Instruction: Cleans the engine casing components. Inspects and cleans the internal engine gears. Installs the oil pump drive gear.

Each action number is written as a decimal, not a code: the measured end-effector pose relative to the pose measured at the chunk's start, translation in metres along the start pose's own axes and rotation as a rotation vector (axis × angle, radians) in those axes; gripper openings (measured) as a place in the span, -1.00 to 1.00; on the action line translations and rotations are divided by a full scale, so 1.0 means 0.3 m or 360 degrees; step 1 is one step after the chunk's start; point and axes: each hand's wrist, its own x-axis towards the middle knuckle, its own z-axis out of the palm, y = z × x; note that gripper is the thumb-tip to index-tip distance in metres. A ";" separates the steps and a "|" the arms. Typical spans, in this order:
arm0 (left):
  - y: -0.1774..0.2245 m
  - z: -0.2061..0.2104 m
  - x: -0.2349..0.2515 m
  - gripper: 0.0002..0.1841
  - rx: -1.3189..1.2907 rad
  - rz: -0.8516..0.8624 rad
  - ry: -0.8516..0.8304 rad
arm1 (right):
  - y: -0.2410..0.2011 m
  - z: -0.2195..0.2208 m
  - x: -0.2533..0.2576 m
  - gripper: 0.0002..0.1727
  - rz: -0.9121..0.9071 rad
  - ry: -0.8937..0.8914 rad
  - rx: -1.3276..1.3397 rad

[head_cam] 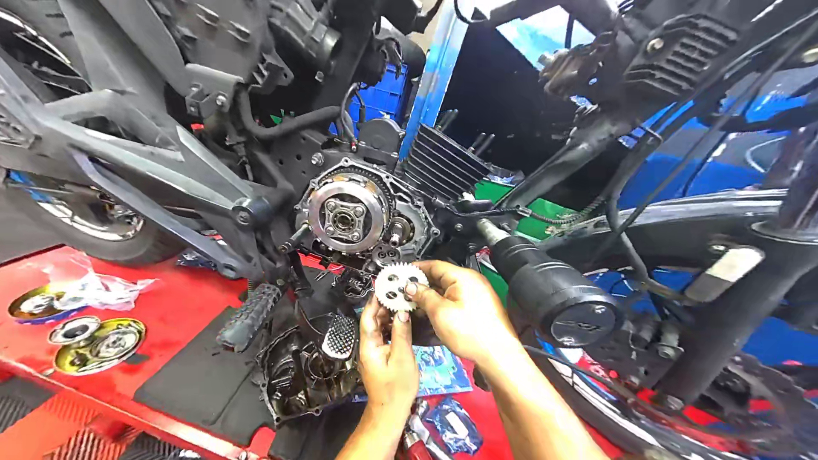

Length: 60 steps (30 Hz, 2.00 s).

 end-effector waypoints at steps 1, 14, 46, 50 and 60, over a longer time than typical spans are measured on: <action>0.010 -0.003 0.028 -0.60 -0.0007 -0.0117 -0.0021 | -0.010 0.009 0.023 -0.82 0.0025 0.0009 -0.0032; -0.068 -0.108 0.302 -0.80 -0.0285 -0.0398 -0.0247 | -0.014 0.119 0.134 -0.74 0.0142 0.0180 -0.0215; -0.152 -0.078 0.341 -0.84 -0.0276 -0.0354 -0.0253 | -0.029 0.151 0.209 -0.87 0.0058 0.0296 -0.0745; -0.152 -0.071 0.340 -0.84 -0.0279 -0.0342 -0.0204 | -0.026 0.150 0.218 -0.85 0.0060 0.0294 -0.0716; -0.137 -0.059 0.339 -0.80 -0.0190 -0.0335 -0.0148 | -0.021 0.140 0.229 -0.83 0.0002 0.0337 -0.0796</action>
